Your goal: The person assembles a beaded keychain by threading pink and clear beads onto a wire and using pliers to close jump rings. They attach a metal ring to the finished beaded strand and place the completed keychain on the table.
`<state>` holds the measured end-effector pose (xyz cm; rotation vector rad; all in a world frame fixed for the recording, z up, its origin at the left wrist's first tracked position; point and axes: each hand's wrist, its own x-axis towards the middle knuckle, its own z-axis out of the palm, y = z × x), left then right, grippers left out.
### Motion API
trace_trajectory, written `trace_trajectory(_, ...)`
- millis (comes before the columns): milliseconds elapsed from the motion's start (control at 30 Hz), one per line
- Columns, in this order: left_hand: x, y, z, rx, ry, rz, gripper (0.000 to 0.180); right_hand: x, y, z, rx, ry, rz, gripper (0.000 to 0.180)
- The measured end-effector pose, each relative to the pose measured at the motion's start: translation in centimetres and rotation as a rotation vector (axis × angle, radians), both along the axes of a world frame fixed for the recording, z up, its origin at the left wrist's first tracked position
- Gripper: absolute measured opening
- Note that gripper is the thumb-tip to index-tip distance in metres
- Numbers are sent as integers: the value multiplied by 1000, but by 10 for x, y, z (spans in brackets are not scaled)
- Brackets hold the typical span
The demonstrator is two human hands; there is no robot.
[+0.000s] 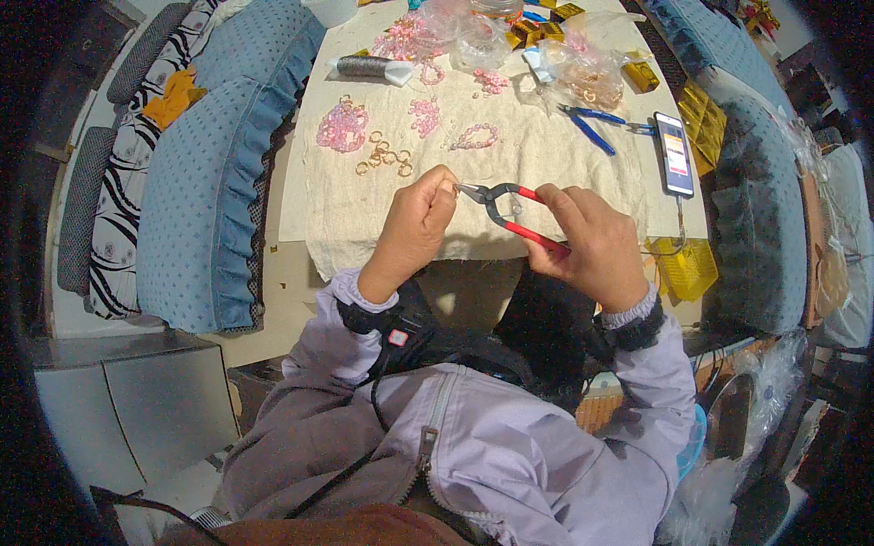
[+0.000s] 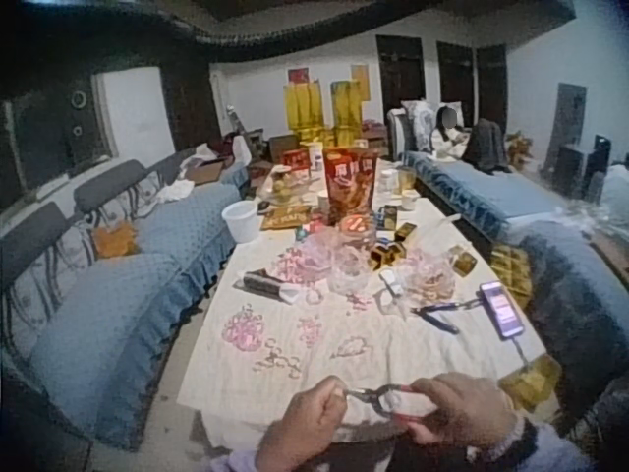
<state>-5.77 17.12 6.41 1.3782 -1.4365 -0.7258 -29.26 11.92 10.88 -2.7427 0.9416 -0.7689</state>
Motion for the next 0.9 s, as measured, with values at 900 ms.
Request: trace_trajectory(900, 7, -9, -21, 97, 579, -141, 25, 10, 9, 1, 325, -161, -76, 43)
